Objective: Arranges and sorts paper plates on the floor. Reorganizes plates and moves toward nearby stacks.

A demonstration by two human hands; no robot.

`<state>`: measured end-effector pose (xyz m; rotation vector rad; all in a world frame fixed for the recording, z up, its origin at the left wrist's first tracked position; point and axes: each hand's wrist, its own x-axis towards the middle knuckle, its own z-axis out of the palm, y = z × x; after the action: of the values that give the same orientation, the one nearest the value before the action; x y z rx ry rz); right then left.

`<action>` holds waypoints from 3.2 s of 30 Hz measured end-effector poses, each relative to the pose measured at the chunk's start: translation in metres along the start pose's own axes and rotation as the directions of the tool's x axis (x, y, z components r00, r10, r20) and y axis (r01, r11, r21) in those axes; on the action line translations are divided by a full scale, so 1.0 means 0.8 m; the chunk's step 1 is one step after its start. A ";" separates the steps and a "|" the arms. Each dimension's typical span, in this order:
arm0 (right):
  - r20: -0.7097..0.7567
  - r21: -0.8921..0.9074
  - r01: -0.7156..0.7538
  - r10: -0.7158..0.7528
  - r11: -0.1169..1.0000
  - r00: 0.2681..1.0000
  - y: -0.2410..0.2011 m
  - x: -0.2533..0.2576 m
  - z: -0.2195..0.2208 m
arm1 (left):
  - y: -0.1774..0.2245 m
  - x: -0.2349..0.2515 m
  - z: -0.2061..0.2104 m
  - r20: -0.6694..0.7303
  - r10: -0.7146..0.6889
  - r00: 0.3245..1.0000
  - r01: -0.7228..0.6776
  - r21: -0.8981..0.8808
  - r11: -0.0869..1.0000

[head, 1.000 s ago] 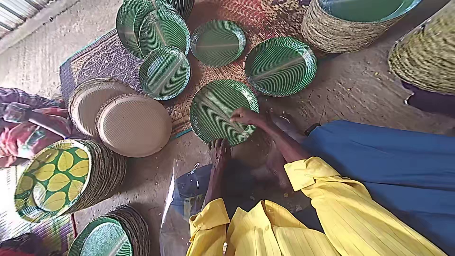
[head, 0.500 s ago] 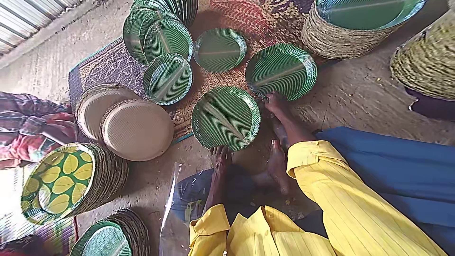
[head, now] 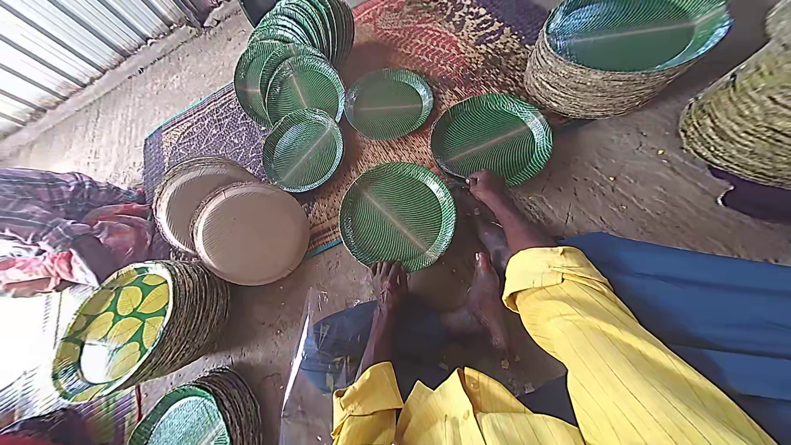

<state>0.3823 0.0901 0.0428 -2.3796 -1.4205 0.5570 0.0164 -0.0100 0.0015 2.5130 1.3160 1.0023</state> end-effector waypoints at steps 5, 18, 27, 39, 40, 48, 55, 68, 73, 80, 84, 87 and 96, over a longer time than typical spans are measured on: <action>-0.191 0.265 -0.111 0.165 0.958 0.968 -0.016 0.005 -0.023 | 0.000 0.001 0.000 0.043 0.008 0.999 -0.009 0.027 1.000; 0.613 0.301 0.627 -0.650 0.718 0.450 -0.170 -0.166 0.086 | 0.000 -0.004 -0.013 -0.194 -0.022 0.981 0.038 0.081 0.996; 0.020 0.270 0.463 -0.486 0.844 0.874 -0.099 -0.057 0.005 | 0.002 0.002 -0.008 0.190 -0.054 0.980 0.038 0.086 0.996; 0.036 -0.115 0.081 -0.077 0.990 0.996 -0.005 -0.005 0.011 | 0.000 -0.001 -0.003 -0.014 0.075 0.997 -0.075 0.005 0.997; 0.041 -0.106 0.083 -0.079 0.991 0.996 -0.004 -0.002 0.009 | 0.000 0.000 -0.002 -0.012 0.076 0.997 -0.076 0.003 0.997; 0.039 0.056 0.042 -0.045 0.998 0.998 0.011 0.004 0.004 | 0.000 -0.002 0.004 -0.024 0.064 0.998 -0.065 -0.019 0.998; -0.054 0.090 -0.051 0.056 0.995 0.997 0.005 0.009 0.008 | 0.005 -0.001 0.001 0.005 0.060 0.998 -0.060 -0.019 0.998; 0.003 0.299 0.782 -0.820 0.547 0.572 -0.179 -0.141 0.054 | 0.010 0.002 -0.008 -0.134 0.022 0.991 -0.023 -0.005 1.000; 0.545 0.401 0.625 -0.723 0.669 0.424 -0.166 -0.166 0.092 | 0.012 -0.004 -0.021 -0.069 -0.023 0.997 0.026 0.048 0.999; 0.063 0.272 0.308 -0.336 0.912 0.940 -0.091 -0.055 -0.010 | 0.008 0.005 -0.014 0.185 -0.031 0.982 0.024 0.041 0.999; -0.055 0.005 0.020 -0.019 1.000 0.998 -0.008 -0.012 0.010 | 0.004 0.000 -0.009 0.094 -0.002 0.996 0.000 0.017 1.000; 0.019 -0.160 0.023 -0.020 0.987 1.000 0.010 -0.010 0.024 | -0.001 0.000 -0.009 0.059 0.006 0.998 -0.005 -0.008 1.000; 0.099 -0.033 0.068 -0.065 0.997 0.993 0.010 0.002 0.010 | -0.002 -0.001 -0.004 0.035 -0.022 0.999 0.022 -0.021 1.000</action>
<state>0.3858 0.0884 0.0320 -2.3521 -1.5582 0.6433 0.0133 -0.0106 0.0029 2.4836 1.3136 0.9589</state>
